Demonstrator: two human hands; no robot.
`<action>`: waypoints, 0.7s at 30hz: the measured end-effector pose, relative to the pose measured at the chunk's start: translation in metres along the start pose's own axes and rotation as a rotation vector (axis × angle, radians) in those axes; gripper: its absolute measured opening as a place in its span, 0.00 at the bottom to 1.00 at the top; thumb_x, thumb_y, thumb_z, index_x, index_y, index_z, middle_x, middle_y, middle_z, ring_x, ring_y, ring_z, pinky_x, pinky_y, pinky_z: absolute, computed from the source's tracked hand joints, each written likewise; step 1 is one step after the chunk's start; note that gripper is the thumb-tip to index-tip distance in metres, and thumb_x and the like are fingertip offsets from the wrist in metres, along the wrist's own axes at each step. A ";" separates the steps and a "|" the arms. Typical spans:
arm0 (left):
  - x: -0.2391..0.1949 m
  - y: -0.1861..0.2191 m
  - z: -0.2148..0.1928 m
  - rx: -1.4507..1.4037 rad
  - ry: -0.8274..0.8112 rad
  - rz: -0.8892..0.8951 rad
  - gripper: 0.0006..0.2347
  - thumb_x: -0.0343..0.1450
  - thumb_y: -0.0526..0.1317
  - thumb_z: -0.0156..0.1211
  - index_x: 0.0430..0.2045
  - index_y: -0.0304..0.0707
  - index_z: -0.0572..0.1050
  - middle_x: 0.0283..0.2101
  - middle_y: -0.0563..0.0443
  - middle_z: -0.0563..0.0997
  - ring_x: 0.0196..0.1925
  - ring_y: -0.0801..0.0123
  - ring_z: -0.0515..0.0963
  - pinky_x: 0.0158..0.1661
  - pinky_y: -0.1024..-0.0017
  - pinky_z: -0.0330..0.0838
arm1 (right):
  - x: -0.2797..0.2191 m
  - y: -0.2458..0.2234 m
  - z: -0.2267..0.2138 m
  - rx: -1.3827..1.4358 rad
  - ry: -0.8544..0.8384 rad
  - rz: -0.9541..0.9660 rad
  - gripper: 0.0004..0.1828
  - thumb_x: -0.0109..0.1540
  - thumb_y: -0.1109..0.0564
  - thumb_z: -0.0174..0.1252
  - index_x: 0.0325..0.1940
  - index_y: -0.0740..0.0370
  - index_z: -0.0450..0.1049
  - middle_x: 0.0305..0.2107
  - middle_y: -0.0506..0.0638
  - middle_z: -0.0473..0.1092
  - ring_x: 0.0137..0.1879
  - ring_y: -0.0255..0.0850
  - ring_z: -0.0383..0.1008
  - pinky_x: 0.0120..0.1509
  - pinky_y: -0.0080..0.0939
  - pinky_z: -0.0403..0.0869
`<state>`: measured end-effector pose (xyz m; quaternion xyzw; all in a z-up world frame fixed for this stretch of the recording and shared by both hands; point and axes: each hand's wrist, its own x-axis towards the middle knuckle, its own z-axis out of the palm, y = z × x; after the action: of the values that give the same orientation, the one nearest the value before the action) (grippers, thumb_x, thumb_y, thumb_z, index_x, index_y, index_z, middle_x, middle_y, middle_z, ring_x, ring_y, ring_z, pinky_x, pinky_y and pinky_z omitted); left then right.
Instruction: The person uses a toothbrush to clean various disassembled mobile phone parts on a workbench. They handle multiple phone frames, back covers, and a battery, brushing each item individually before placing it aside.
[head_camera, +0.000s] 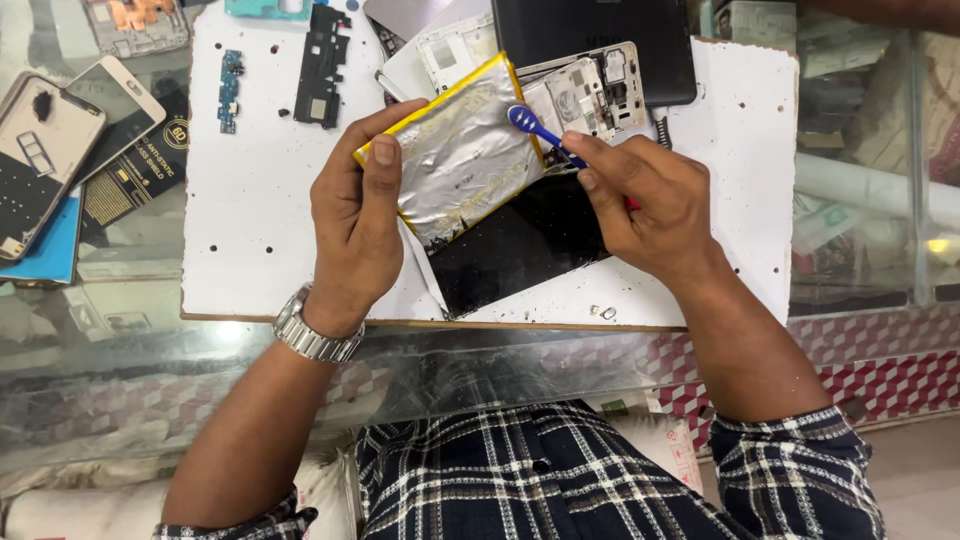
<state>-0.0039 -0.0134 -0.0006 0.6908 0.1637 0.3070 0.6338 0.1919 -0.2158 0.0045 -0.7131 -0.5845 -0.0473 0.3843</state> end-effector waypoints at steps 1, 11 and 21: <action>0.000 0.000 0.001 0.005 0.008 -0.034 0.21 0.84 0.50 0.44 0.59 0.30 0.75 0.31 0.60 0.72 0.33 0.86 0.63 0.36 0.84 0.60 | 0.000 -0.001 0.000 0.008 0.000 0.001 0.25 0.67 0.70 0.64 0.66 0.54 0.74 0.26 0.47 0.67 0.30 0.34 0.66 0.32 0.34 0.67; -0.001 0.001 0.004 -0.007 -0.058 0.011 0.21 0.84 0.51 0.42 0.58 0.31 0.75 0.38 0.58 0.79 0.39 0.86 0.73 0.41 0.82 0.69 | -0.009 0.013 0.002 0.028 0.048 0.021 0.24 0.69 0.69 0.64 0.68 0.54 0.74 0.26 0.46 0.66 0.29 0.33 0.64 0.31 0.34 0.64; -0.001 0.004 0.015 -0.001 -0.113 0.087 0.22 0.85 0.52 0.41 0.60 0.30 0.71 0.44 0.51 0.81 0.44 0.81 0.77 0.46 0.80 0.72 | -0.015 -0.001 0.020 -0.129 -0.050 -0.152 0.25 0.66 0.67 0.65 0.65 0.48 0.74 0.26 0.44 0.71 0.25 0.31 0.64 0.26 0.34 0.62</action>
<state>0.0041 -0.0257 0.0026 0.7132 0.0973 0.2949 0.6284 0.1791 -0.2150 -0.0170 -0.6912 -0.6419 -0.0961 0.3180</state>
